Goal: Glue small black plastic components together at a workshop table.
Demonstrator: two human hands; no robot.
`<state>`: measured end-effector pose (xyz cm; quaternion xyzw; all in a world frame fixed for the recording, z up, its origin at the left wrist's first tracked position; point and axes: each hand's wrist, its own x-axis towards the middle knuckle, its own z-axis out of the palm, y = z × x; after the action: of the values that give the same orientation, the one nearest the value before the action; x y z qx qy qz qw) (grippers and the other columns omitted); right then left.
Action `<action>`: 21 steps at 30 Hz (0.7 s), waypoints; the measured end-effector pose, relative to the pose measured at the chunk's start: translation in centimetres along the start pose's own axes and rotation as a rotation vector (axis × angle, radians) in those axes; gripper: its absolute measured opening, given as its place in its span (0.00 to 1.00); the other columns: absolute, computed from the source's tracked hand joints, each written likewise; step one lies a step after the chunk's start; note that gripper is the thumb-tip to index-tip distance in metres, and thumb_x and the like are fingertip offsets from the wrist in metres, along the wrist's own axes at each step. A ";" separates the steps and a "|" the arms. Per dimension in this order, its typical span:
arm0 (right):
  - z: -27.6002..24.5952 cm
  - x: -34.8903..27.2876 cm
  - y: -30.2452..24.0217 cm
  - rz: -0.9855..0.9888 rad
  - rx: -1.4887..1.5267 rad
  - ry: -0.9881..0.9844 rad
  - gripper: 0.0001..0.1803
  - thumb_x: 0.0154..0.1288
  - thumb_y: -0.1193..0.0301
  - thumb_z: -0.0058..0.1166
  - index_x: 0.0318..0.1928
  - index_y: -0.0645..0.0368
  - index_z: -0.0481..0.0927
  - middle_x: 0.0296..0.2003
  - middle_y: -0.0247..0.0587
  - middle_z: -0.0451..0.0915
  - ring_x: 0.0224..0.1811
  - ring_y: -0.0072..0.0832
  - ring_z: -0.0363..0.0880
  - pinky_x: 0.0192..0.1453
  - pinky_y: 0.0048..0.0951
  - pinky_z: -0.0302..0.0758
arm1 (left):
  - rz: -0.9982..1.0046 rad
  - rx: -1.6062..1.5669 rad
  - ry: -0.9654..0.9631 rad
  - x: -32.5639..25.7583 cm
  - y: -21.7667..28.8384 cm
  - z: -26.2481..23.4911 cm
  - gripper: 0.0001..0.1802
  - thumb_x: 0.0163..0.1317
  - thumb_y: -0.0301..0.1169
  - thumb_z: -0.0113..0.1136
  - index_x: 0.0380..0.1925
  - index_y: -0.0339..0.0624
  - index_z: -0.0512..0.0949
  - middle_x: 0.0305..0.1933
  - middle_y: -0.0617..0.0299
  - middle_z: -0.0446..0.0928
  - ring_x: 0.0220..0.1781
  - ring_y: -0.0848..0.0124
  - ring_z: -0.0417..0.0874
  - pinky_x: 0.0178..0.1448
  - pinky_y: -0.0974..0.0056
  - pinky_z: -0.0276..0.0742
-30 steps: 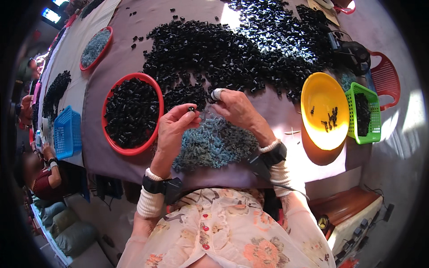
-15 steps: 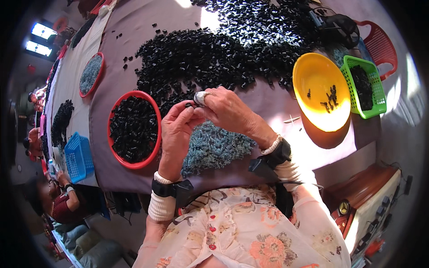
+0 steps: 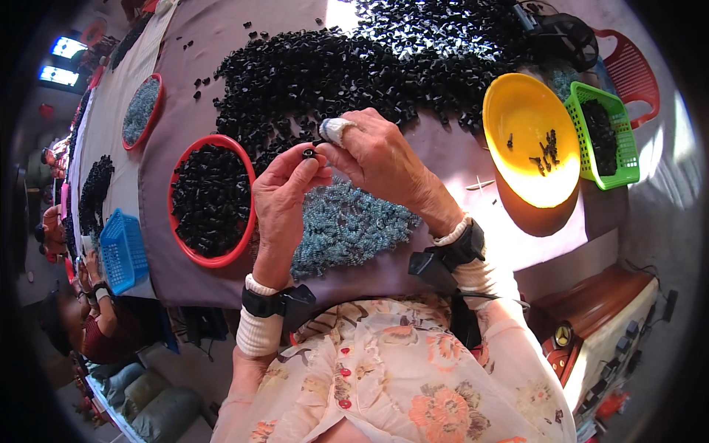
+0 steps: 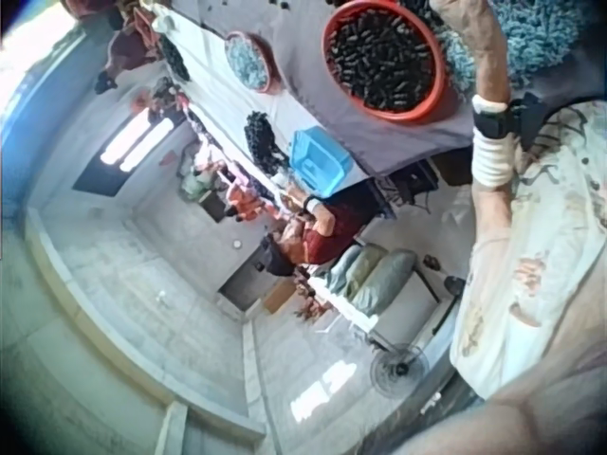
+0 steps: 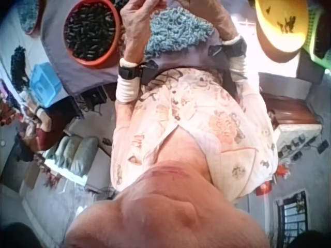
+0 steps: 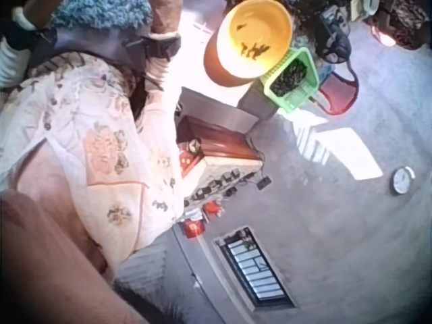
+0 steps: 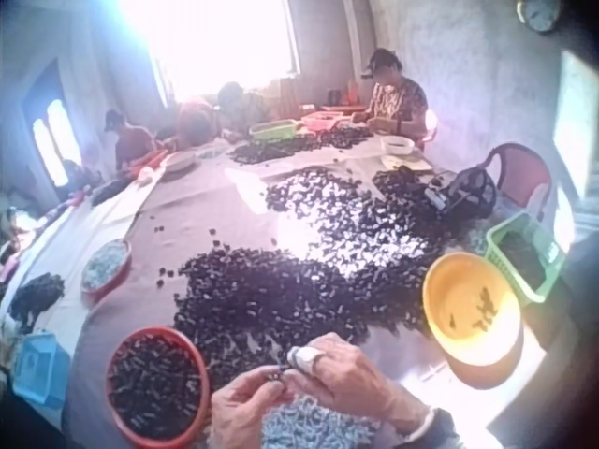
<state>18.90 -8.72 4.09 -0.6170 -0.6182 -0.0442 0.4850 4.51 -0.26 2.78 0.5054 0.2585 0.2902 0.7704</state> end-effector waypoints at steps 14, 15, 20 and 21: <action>-0.2 0.1 0.0 -0.146 -0.187 -0.189 0.07 0.52 0.73 0.58 0.29 0.61 0.74 0.24 0.39 0.73 0.30 0.35 0.74 0.41 0.34 0.69 | 0.070 0.201 -0.005 -0.1 -0.8 -0.1 0.13 0.60 0.21 0.58 0.45 0.32 0.77 0.35 0.61 0.80 0.34 0.79 0.80 0.40 0.76 0.77; -0.2 0.1 0.0 -0.151 -0.201 -0.204 0.06 0.51 0.74 0.58 0.29 0.61 0.74 0.25 0.39 0.73 0.30 0.35 0.73 0.42 0.34 0.69 | 0.082 0.232 -0.006 -0.1 -0.9 -0.1 0.13 0.59 0.20 0.58 0.45 0.32 0.77 0.35 0.61 0.80 0.34 0.80 0.80 0.40 0.76 0.77; 0.2 -0.1 -0.1 -0.145 -0.210 -0.172 0.06 0.51 0.76 0.56 0.30 0.62 0.73 0.26 0.41 0.72 0.33 0.36 0.73 0.43 0.35 0.68 | 0.127 0.269 0.007 -0.1 -0.7 -0.2 0.13 0.59 0.20 0.58 0.44 0.33 0.78 0.33 0.62 0.80 0.34 0.80 0.80 0.40 0.76 0.76; 0.4 -0.2 -0.1 -0.129 -0.204 -0.167 0.06 0.51 0.76 0.56 0.30 0.62 0.73 0.26 0.42 0.72 0.34 0.37 0.73 0.43 0.36 0.68 | 0.126 0.275 0.013 -0.2 -0.6 -0.2 0.13 0.59 0.20 0.58 0.44 0.33 0.78 0.33 0.63 0.80 0.34 0.80 0.80 0.39 0.77 0.76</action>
<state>18.54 -8.65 3.83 -0.6236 -0.6871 -0.0865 0.3628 4.36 -0.46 2.21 0.6197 0.2684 0.3031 0.6724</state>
